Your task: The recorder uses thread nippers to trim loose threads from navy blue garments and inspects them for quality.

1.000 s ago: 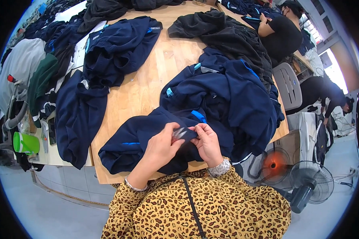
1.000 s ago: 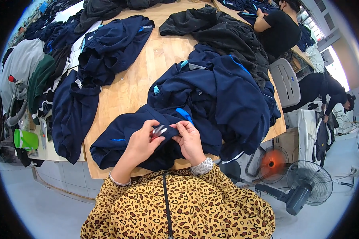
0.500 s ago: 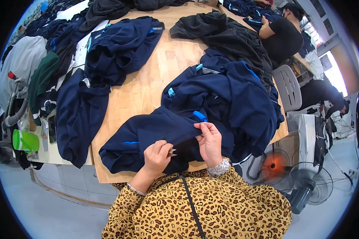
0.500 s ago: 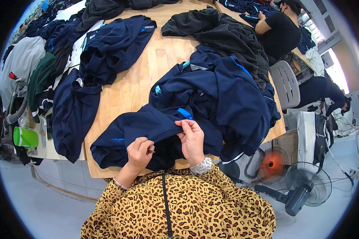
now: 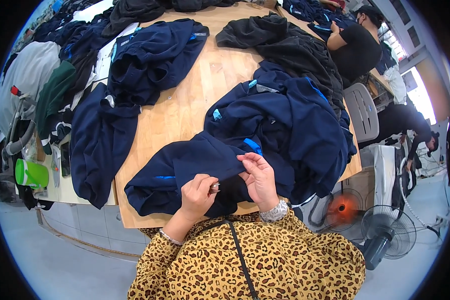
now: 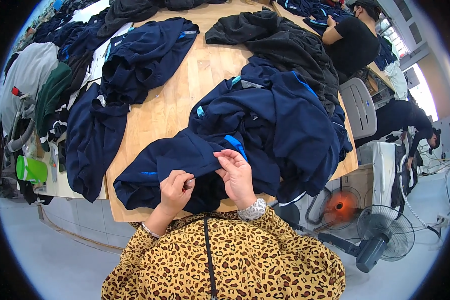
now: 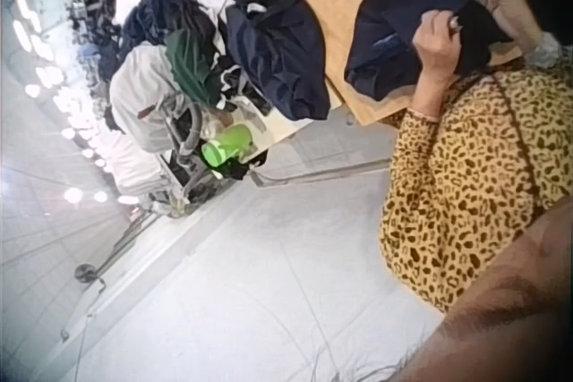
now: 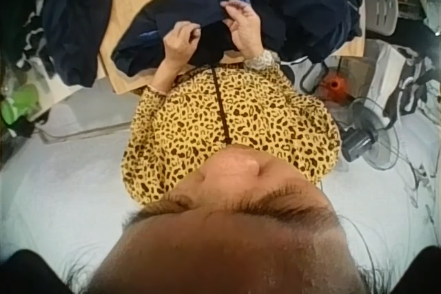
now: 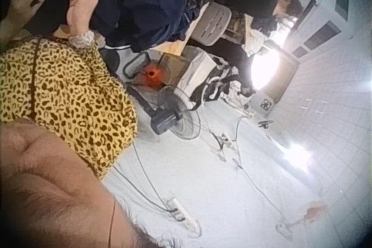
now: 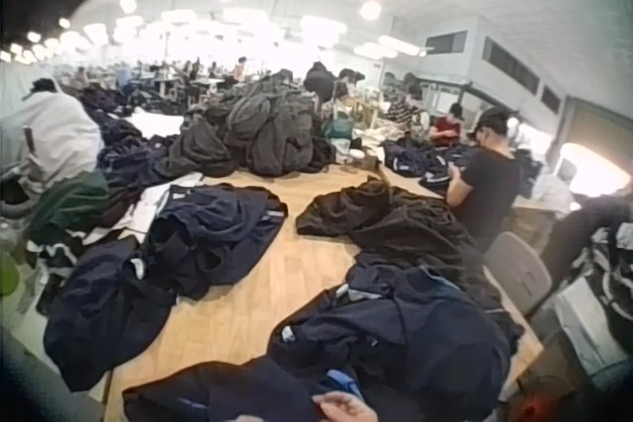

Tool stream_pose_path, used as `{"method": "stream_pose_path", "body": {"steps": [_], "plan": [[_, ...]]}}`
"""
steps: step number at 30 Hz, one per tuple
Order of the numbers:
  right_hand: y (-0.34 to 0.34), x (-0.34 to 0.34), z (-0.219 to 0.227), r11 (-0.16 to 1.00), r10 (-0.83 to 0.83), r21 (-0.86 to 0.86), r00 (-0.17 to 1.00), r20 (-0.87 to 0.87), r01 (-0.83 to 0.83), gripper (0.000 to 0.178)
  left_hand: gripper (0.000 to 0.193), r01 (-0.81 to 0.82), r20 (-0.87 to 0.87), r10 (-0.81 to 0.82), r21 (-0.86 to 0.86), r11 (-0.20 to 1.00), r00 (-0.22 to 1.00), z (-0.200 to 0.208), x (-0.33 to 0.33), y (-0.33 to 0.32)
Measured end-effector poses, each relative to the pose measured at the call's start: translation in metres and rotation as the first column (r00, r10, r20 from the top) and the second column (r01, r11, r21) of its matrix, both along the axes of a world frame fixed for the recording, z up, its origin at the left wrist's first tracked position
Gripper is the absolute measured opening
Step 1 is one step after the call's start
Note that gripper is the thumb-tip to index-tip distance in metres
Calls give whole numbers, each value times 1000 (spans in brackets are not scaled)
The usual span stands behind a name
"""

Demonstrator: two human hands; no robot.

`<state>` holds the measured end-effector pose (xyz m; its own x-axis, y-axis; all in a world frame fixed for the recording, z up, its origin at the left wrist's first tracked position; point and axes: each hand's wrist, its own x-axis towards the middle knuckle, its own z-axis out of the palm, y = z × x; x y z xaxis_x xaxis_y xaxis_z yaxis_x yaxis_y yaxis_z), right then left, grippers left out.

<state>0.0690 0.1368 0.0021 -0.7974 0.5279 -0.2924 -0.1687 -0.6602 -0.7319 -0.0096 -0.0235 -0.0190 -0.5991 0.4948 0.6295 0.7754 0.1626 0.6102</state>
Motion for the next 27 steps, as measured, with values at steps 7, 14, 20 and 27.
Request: {"method": "stream_pose_path", "body": {"steps": [7, 14, 20, 27], "plan": [[-2, 2, 1, 999, 24, 42, 1000, 18, -25, 29, 24, 24, 8, -24, -13, 1000, 1000, -6, 1, 1], [-2, 2, -2, 993, 20, 119, 1000, 7, -21, 33, 19, 55, 137, -59, 35, 998, 989, -4, 2, 6], [-3, 2, -2, 984, 3, 178, 1000, 29, -8, 35, 17, 71, 203, -86, 80, 994, 975, 6, 4, 9], [-11, 3, 1, 920, 24, 390, 998, 60, -46, 44, 18, 32, 633, -74, 78, 996, 771, 23, -5, 35]]}}
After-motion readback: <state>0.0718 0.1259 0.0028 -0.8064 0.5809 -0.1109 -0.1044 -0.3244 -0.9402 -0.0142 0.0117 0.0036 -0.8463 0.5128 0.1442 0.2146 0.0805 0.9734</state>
